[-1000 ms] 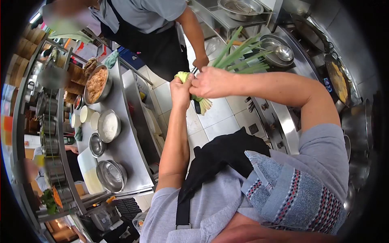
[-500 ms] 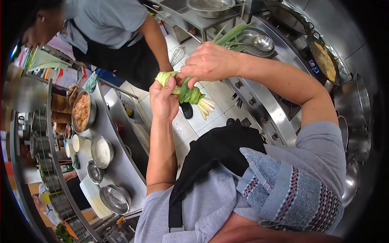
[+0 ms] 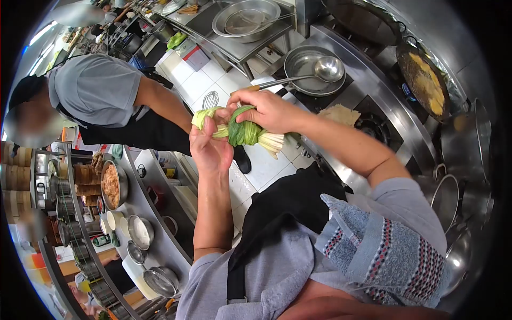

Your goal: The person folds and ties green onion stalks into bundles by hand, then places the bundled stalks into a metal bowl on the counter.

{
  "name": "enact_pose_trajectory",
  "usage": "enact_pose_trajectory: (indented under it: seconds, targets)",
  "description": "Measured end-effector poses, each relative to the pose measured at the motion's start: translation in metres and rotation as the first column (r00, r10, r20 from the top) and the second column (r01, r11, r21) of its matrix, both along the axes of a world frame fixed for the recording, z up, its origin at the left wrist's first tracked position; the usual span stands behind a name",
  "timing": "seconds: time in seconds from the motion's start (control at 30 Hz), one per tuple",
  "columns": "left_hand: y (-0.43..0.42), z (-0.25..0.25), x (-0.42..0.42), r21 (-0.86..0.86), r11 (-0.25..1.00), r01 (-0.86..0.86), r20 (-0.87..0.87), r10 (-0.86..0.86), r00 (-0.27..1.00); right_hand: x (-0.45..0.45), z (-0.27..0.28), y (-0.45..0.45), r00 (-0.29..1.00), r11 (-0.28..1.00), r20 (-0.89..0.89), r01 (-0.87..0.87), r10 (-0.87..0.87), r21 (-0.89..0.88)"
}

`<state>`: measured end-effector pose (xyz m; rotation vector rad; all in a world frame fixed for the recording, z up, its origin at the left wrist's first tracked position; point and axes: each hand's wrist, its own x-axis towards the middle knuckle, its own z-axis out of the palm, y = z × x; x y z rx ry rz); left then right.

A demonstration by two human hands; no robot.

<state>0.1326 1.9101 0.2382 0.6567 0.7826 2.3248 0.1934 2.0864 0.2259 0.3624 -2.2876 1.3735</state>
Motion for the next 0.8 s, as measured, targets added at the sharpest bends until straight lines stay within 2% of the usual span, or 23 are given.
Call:
enact_pose_trajectory:
  seconds: [0.03,0.07,0.13,0.2,0.27,0.3,0.4,0.43,0.47,0.53,0.57,0.6,0.67,0.7,0.73,0.8]
  targets:
    - [0.005,-0.003,-0.006,-0.002,1.000,0.001,0.014,-0.001,1.000,-0.003,-0.002,0.005,0.993,0.985,0.050,-0.098,0.106,-0.139]
    - [0.012,-0.006,-0.009,-0.006,1.000,-0.011,0.008,0.011,1.000,-0.007,-0.004,0.011,0.992,0.983,0.043,-0.112,0.119,-0.143]
    - [0.018,-0.007,-0.014,-0.036,0.998,-0.053,0.046,0.055,0.997,-0.015,-0.009,0.019,0.948,0.935,0.191,-0.190,0.254,-0.299]
    - [0.024,-0.007,-0.015,-0.055,0.995,-0.078,0.063,0.081,0.995,-0.020,-0.016,0.022,0.940,0.898,0.156,-0.226,0.302,-0.377]
    - [0.028,-0.002,-0.013,-0.098,0.993,-0.061,0.075,0.069,0.995,-0.018,-0.011,0.030,0.762,0.709,0.326,-0.237,0.560,-0.664]
    - [0.028,-0.001,-0.013,-0.108,0.993,-0.051,0.082,0.060,0.995,-0.021,-0.016,0.033,0.689,0.613,0.299,-0.265,0.660,-0.744]
    - [0.018,-0.010,-0.020,-0.133,0.989,-0.062,0.003,0.063,0.998,-0.030,-0.026,0.028,0.631,0.541,0.308,-0.214,0.712,-0.813]
    - [0.014,-0.011,-0.019,-0.163,0.980,-0.117,0.012,0.121,0.993,-0.041,-0.038,0.027,0.555,0.471,0.266,-0.266,0.788,-0.841]
    - [0.008,-0.017,-0.021,-0.170,0.976,-0.135,0.020,0.141,0.990,-0.045,-0.045,0.022,0.537,0.460,0.266,-0.268,0.801,-0.846]
    - [-0.003,-0.030,-0.029,-0.123,0.990,-0.070,0.047,0.076,0.996,-0.056,-0.058,0.017,0.502,0.453,0.269,-0.291,0.822,-0.843]
    - [-0.009,-0.037,-0.031,-0.128,0.987,-0.094,0.031,0.098,0.995,-0.060,-0.069,0.011,0.449,0.384,0.240,-0.261,0.860,-0.886]
    - [-0.012,-0.041,-0.033,-0.132,0.986,-0.099,0.038,0.105,0.994,-0.062,-0.071,0.008,0.442,0.380,0.241,-0.258,0.864,-0.888]
    - [-0.018,-0.046,-0.035,-0.140,0.987,-0.082,-0.104,0.068,0.992,-0.059,-0.071,-0.001,0.520,0.401,0.185,-0.341,0.834,-0.850]
    - [-0.023,-0.045,-0.035,-0.147,0.986,-0.083,-0.091,0.070,0.993,-0.059,-0.069,-0.006,0.532,0.346,0.143,-0.304,0.834,-0.887]
    - [-0.028,-0.046,-0.035,-0.142,0.987,-0.075,-0.081,0.064,0.995,-0.058,-0.069,-0.011,0.536,0.353,0.153,-0.294,0.830,-0.888]
    - [-0.040,-0.041,-0.036,-0.119,0.992,0.047,-0.125,-0.061,0.990,-0.054,-0.066,-0.023,0.470,0.294,0.116,-0.326,0.875,-0.898]
